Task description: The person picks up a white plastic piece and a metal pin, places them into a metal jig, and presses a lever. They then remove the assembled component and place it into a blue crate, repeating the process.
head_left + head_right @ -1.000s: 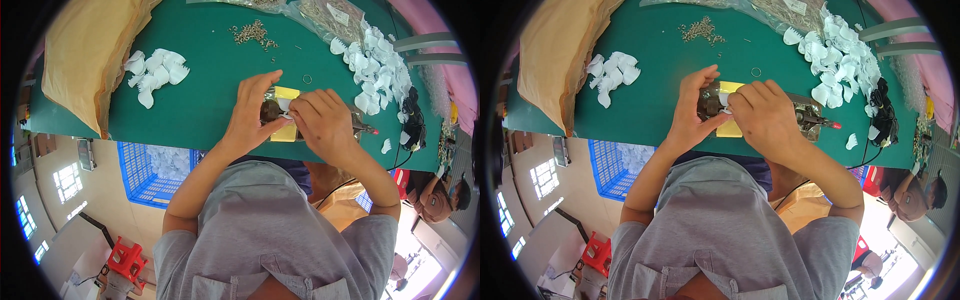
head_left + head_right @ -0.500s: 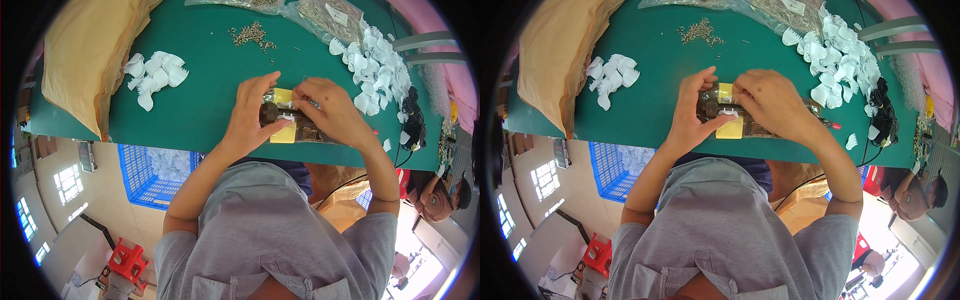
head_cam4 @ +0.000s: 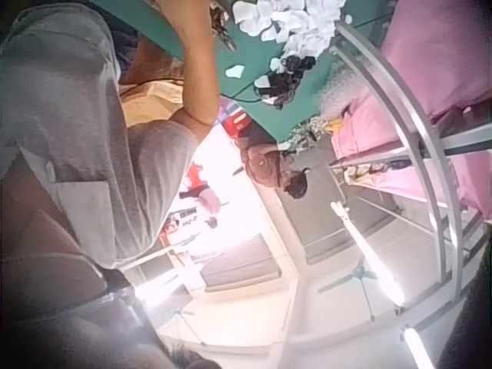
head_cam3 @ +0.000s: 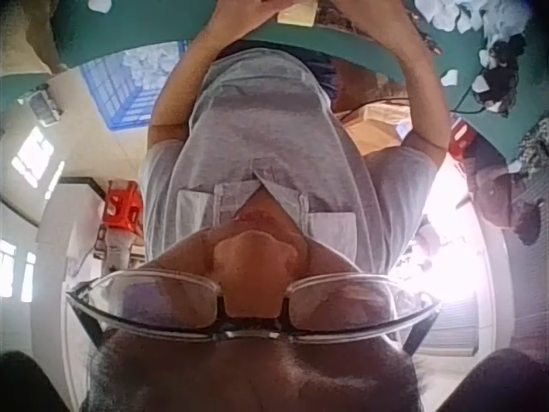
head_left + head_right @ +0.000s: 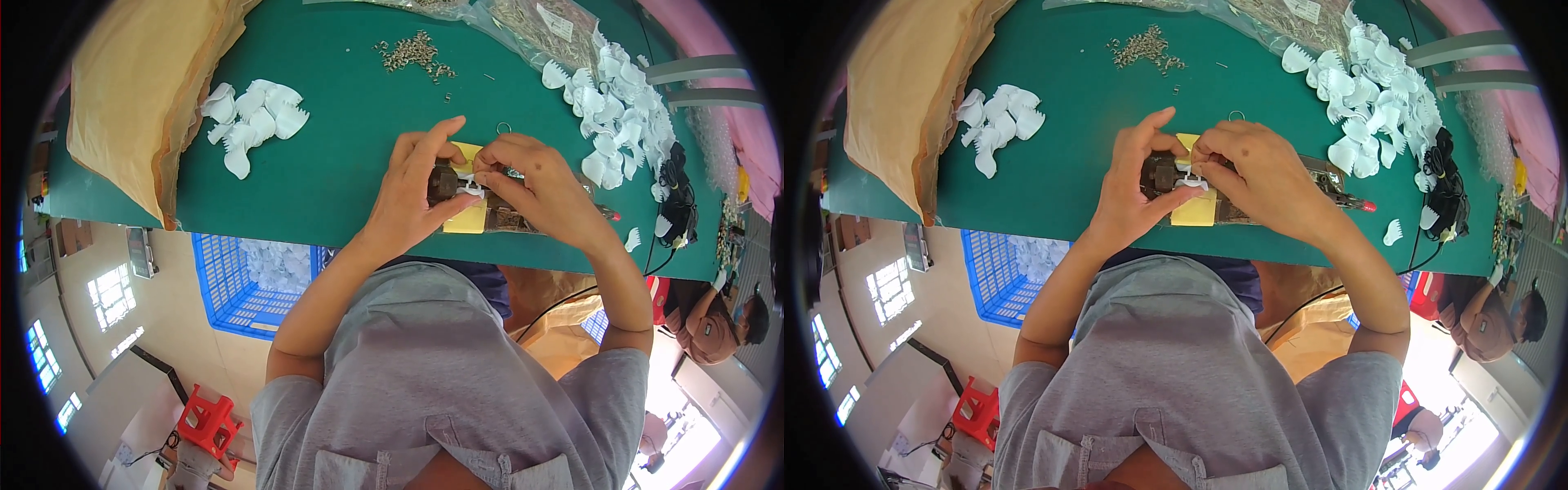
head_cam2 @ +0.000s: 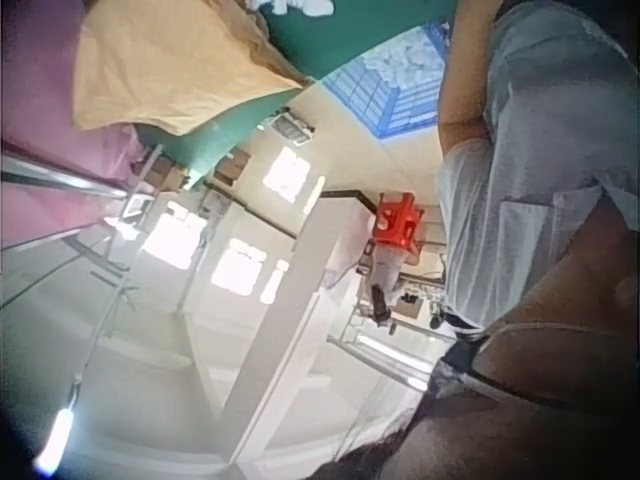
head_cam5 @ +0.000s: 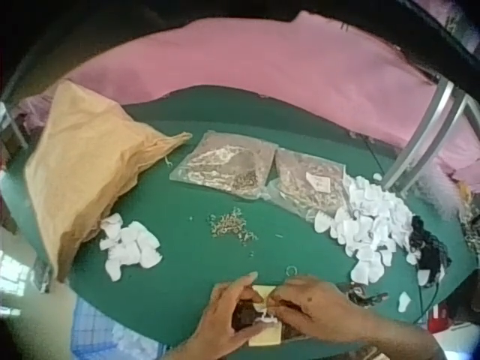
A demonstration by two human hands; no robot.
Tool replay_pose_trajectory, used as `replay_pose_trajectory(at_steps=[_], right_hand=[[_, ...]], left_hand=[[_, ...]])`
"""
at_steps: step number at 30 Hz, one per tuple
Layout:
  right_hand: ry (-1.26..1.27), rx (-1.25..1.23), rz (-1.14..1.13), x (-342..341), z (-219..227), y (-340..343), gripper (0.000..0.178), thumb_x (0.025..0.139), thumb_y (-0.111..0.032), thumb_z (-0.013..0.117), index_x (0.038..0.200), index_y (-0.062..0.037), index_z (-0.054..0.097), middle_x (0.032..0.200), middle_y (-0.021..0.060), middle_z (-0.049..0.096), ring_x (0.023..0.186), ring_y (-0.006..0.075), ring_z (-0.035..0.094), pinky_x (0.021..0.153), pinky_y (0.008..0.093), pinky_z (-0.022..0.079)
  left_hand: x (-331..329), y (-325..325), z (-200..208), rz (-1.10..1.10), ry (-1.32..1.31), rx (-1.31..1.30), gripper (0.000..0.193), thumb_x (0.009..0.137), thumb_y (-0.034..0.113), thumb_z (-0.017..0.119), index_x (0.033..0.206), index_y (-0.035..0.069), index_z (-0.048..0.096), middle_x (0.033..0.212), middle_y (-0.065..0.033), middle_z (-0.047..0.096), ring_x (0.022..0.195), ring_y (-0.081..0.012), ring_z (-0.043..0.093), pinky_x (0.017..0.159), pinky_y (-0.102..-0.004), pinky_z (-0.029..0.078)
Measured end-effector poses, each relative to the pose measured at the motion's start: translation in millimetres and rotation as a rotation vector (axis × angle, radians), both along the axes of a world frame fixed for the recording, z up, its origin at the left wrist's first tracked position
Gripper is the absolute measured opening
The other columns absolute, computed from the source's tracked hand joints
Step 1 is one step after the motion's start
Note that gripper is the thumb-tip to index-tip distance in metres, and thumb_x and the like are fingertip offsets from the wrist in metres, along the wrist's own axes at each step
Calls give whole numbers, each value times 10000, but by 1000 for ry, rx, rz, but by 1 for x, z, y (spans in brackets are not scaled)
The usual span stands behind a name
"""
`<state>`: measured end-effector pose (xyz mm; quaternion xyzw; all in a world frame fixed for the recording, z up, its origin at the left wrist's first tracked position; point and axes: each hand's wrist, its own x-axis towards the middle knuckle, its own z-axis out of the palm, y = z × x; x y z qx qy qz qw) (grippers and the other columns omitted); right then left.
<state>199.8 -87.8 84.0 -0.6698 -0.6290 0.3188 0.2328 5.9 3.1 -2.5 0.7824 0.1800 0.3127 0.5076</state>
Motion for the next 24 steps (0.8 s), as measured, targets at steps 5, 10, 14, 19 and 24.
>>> replay_pose_trajectory(at_steps=[5, 10, 14, 19, 24], right_hand=[[116, -2, -60, 1, -4, -2, 163, 963, -153, 693, 1008, 3, 695, 891, 112, 670, 829, 262, 667, 745, 395, 521], [164, 26, -209, 25, -26, 11, 141, 936, -78, 719, 1034, 24, 730, 942, 71, 700, 845, 168, 670, 821, 313, 547], [85, -76, -107, 26, -28, 20, 139, 890, -42, 753, 1018, 12, 744, 925, 63, 694, 824, 150, 673, 782, 299, 552], [11, -86, -60, 18, -29, 25, 123, 866, -39, 770, 981, -4, 748, 899, 64, 684, 797, 158, 675, 744, 305, 554], [-35, 28, 91, 21, -30, 29, 128, 878, -19, 722, 1004, -2, 726, 903, 98, 685, 790, 202, 684, 723, 326, 549]], left_hand=[[1, 1, -1, 8, 24, 49, 924, 766, 93, 909, 1558, 91, 435, 1049, -32, 724, 1125, -241, 575, 962, -375, 504], [1, 0, 1, 6, 75, 21, 881, 772, 110, 913, 1529, 82, 462, 1036, -19, 731, 1137, -232, 566, 967, -362, 505], [1, 1, -1, 8, 65, 60, 850, 788, 128, 910, 1515, 78, 472, 1036, -14, 736, 1145, -229, 561, 962, -356, 507], [0, 2, -1, 9, 67, 74, 845, 791, 144, 913, 1510, 74, 475, 1039, -14, 742, 1151, -229, 560, 959, -357, 507], [1, 1, -1, 14, 70, 84, 843, 786, 155, 917, 1503, 71, 480, 1040, -15, 745, 1149, -231, 562, 955, -359, 506]])
